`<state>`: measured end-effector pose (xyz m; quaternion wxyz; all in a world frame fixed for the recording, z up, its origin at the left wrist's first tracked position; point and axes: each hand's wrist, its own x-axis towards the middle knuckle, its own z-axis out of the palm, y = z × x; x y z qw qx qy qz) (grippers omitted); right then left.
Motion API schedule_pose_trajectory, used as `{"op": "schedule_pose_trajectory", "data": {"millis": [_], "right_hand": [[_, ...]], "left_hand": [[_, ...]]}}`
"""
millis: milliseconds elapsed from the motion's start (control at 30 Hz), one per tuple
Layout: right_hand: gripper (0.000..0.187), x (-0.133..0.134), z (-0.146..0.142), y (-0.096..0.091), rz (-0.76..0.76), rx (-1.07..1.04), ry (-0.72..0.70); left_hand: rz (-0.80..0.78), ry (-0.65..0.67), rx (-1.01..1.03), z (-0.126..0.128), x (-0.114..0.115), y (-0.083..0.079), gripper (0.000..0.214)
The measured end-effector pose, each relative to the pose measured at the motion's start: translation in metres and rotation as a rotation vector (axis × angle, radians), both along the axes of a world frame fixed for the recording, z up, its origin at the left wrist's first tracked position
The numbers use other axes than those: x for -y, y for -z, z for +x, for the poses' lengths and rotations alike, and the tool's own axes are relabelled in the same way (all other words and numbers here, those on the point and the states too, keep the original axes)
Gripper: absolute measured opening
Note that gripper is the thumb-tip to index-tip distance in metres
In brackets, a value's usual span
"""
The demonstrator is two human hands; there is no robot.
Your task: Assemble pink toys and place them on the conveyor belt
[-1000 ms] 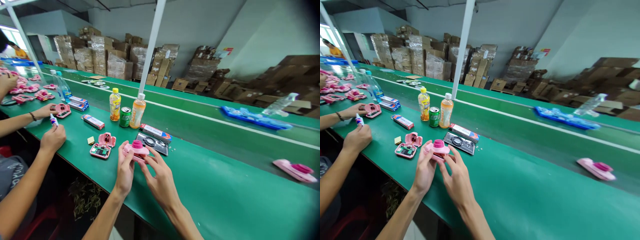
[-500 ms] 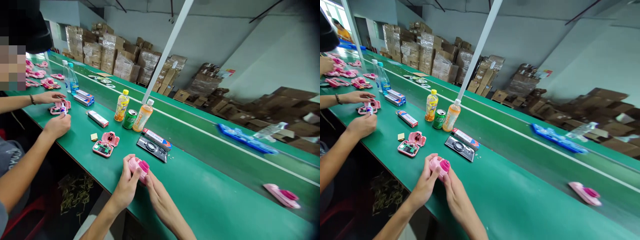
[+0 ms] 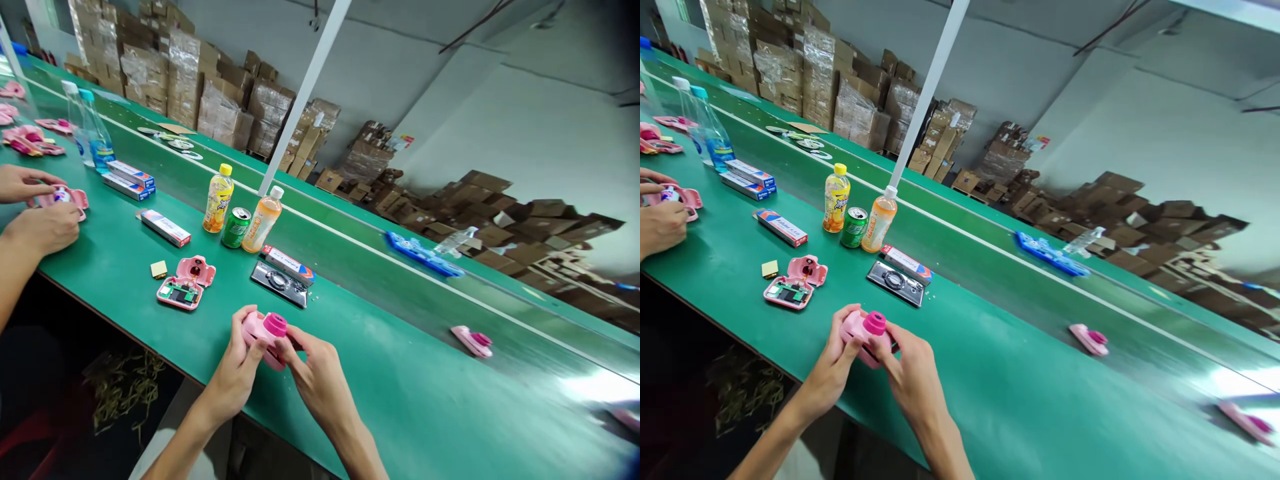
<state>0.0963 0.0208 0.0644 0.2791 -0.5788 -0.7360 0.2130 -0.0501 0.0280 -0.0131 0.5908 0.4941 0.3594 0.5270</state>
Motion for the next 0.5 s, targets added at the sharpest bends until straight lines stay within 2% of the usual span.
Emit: {"op": "schedule_pose_trajectory", "data": {"millis": [100, 200, 267, 367, 500], "right_hand": [[0.048, 0.002, -0.006, 0.002, -0.001, 0.033, 0.004], [0.054, 0.002, -0.009, 0.003, 0.036, -0.031, 0.029], [0.058, 0.001, -0.008, 0.003, 0.039, -0.095, 0.004], [0.053, -0.004, -0.005, 0.002, -0.042, -0.142, -0.066], [0.044, -0.008, -0.005, 0.003, -0.171, -0.130, -0.095]], "left_hand": [[-0.003, -0.002, 0.047, -0.002, 0.000, 0.001, 0.066], [-0.008, -0.016, 0.075, -0.003, 0.000, 0.001, 0.071], [-0.025, -0.070, 0.084, -0.003, 0.000, 0.000, 0.072], [-0.080, -0.134, 0.108, -0.002, -0.001, -0.001, 0.072], [-0.157, -0.124, 0.159, -0.001, -0.005, 0.000, 0.073]]}}
